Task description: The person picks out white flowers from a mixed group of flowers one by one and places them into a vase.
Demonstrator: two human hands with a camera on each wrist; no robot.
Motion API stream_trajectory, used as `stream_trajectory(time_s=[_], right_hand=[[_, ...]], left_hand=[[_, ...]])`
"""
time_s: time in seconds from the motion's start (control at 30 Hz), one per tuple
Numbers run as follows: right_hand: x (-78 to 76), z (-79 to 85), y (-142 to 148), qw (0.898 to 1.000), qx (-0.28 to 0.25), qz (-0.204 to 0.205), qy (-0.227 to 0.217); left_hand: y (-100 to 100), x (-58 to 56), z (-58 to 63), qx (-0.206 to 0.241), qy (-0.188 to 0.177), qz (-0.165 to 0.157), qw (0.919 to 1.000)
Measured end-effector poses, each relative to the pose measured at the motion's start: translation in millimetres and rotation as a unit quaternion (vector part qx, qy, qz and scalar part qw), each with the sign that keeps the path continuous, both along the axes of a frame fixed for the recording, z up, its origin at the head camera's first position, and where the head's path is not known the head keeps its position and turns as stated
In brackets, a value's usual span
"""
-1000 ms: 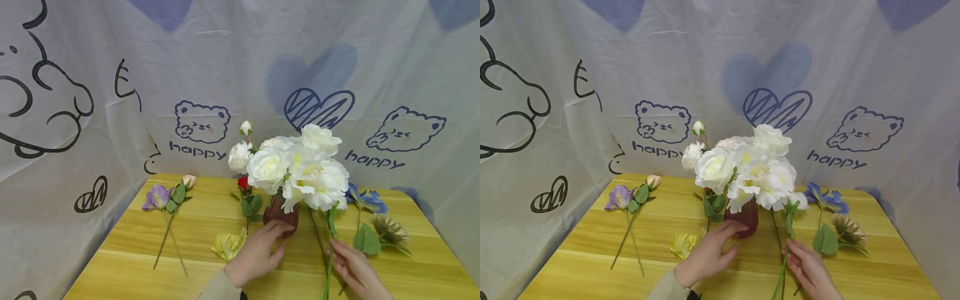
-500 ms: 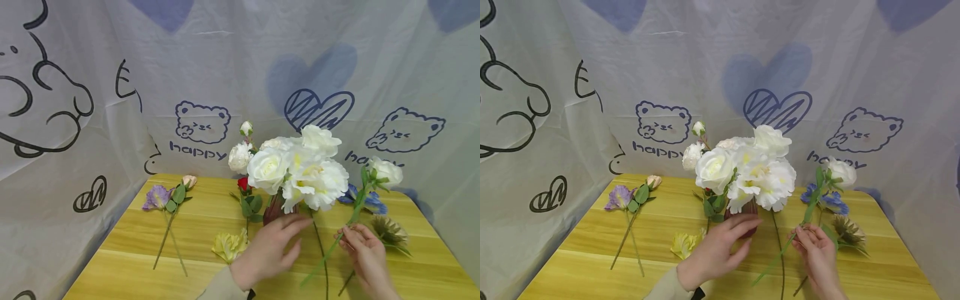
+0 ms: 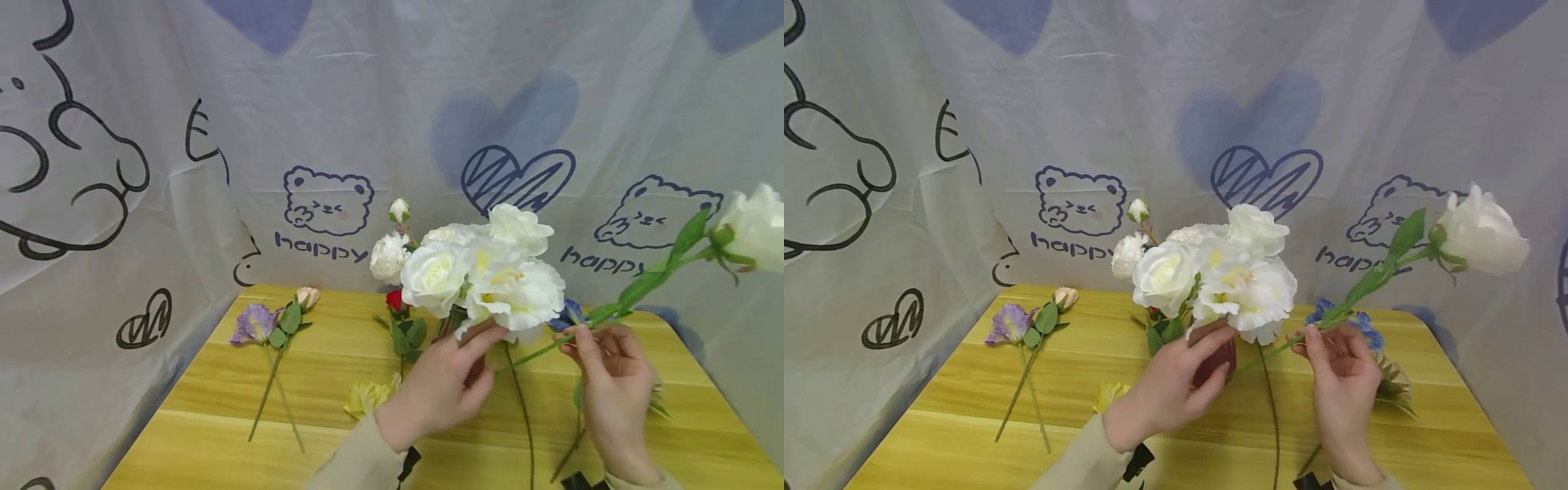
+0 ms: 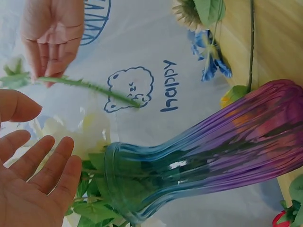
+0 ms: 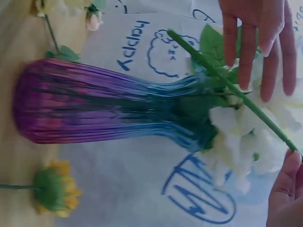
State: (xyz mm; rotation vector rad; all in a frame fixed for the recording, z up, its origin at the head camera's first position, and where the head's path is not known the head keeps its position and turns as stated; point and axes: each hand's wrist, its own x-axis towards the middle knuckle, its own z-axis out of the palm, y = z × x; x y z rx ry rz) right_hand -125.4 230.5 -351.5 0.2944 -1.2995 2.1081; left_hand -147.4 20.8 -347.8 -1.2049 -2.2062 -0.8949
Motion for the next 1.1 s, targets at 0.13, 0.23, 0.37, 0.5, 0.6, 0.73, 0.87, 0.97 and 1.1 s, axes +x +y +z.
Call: stream_trajectory(time_s=[0.13, 0.23, 0.37, 0.5, 0.6, 0.73, 0.87, 0.97, 1.1], right_hand=[[-5.0, 10.7, -9, 0.993, -0.039, -0.006, 0.107], [-7.5, 17.9, -15, 0.983, -0.063, -0.022, 0.174], [-8.5, 25.3, -21, 0.972, -0.059, -0.060, 0.218], [-8.1, 29.6, -26, 0.967, -0.045, -0.077, 0.237], [-9.0, 30.5, -28, 0.966, -0.021, -0.085, 0.243], [-14.8, 29.9, -30, 0.962, 0.022, -0.097, 0.254], [-21.3, 29.2, -35, 0.959, 0.060, -0.109, 0.256], [-26.4, 26.4, -36, 0.955, 0.101, -0.132, 0.244], [-31.1, 21.6, -36, 0.946, 0.189, -0.164, 0.206]], left_hand=[[-4, -2.4, 4.1, 0.008, -0.004, 0.006, 0.9999], [-6, -3.8, 6.3, 0.013, -0.012, 0.012, 0.9998], [-8, -6.9, 7.7, 0.019, -0.006, 0.020, 0.9996], [-11, -10.4, 9.4, 0.026, 0.003, 0.028, 0.9993], [-13, -11.9, 11.6, 0.030, 0.000, 0.032, 0.9991], [-14, -13.0, 13.7, 0.032, -0.013, 0.027, 0.9990], [-14, -13.4, 14.7, 0.032, -0.020, 0.026, 0.9989], [-14, -13.5, 15.7, 0.033, -0.024, 0.026, 0.9988], [-14, -14.3, 15.8, 0.034, -0.028, 0.024, 0.9987]])
